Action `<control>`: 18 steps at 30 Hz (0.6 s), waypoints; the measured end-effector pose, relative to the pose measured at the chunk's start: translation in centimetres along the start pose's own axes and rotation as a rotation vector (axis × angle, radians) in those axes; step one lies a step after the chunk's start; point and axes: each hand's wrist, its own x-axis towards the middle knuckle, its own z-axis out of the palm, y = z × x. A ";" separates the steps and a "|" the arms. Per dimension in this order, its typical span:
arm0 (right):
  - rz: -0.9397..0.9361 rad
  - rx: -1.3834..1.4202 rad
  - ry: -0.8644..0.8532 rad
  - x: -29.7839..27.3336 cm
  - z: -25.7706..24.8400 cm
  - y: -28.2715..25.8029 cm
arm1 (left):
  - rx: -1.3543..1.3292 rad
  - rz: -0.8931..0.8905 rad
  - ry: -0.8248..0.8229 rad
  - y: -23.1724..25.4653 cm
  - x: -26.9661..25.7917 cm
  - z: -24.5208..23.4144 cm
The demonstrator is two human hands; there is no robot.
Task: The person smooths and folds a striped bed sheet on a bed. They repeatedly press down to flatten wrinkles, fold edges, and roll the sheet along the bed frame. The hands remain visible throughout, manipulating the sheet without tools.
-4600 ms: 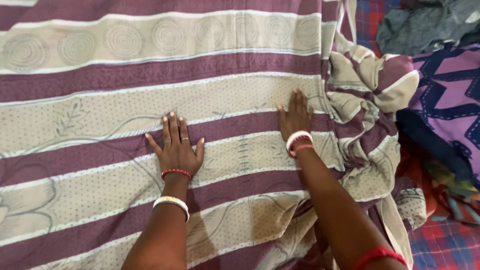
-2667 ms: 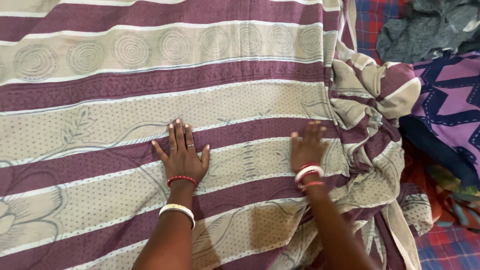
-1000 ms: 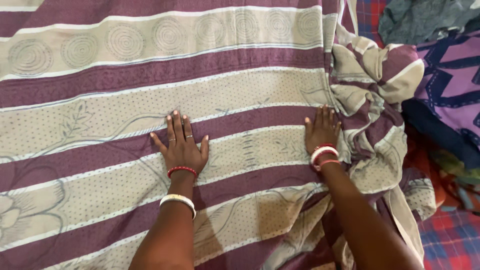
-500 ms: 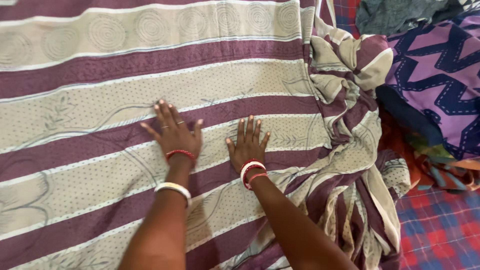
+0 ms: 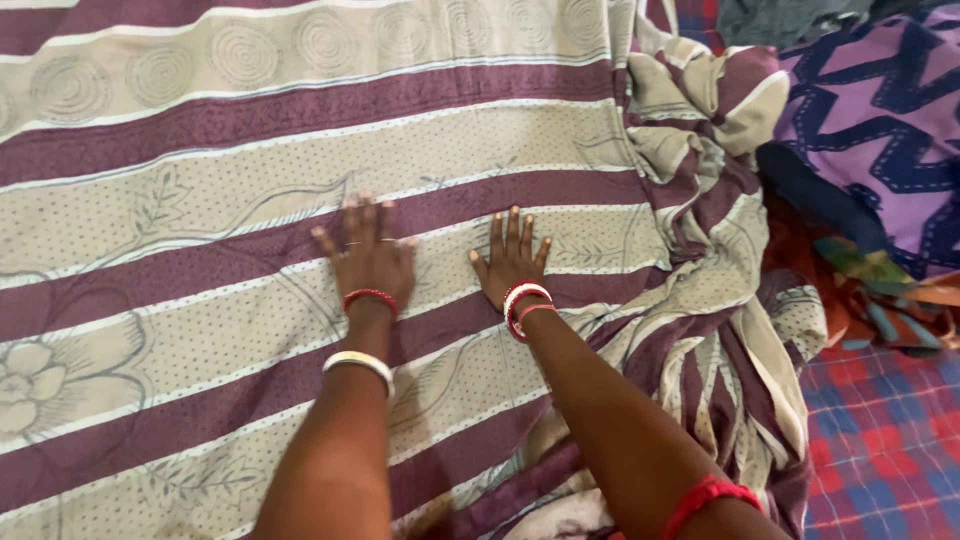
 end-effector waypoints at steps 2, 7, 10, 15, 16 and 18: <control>0.008 0.008 -0.082 0.4 -0.5 0.2 | 0.003 -0.114 -0.025 -1.2 -0.7 -0.7; -0.003 -0.024 -0.198 0.8 -2.6 0.8 | 0.012 -0.218 -0.040 -1.4 -3.7 -1.5; -0.037 -0.042 -0.195 -0.3 -3.6 1.0 | -0.036 -0.180 -0.097 0.8 -5.7 -0.7; -0.042 -0.028 -0.105 -5.0 -3.6 -0.3 | -0.135 -0.009 -0.135 5.2 -7.9 0.4; -0.061 -0.048 -0.100 -6.0 -3.4 -0.1 | -0.159 0.031 -0.118 5.9 -8.0 0.4; -0.093 -0.081 -0.088 -7.6 -2.9 0.6 | -0.190 0.063 -0.164 7.0 -7.6 0.3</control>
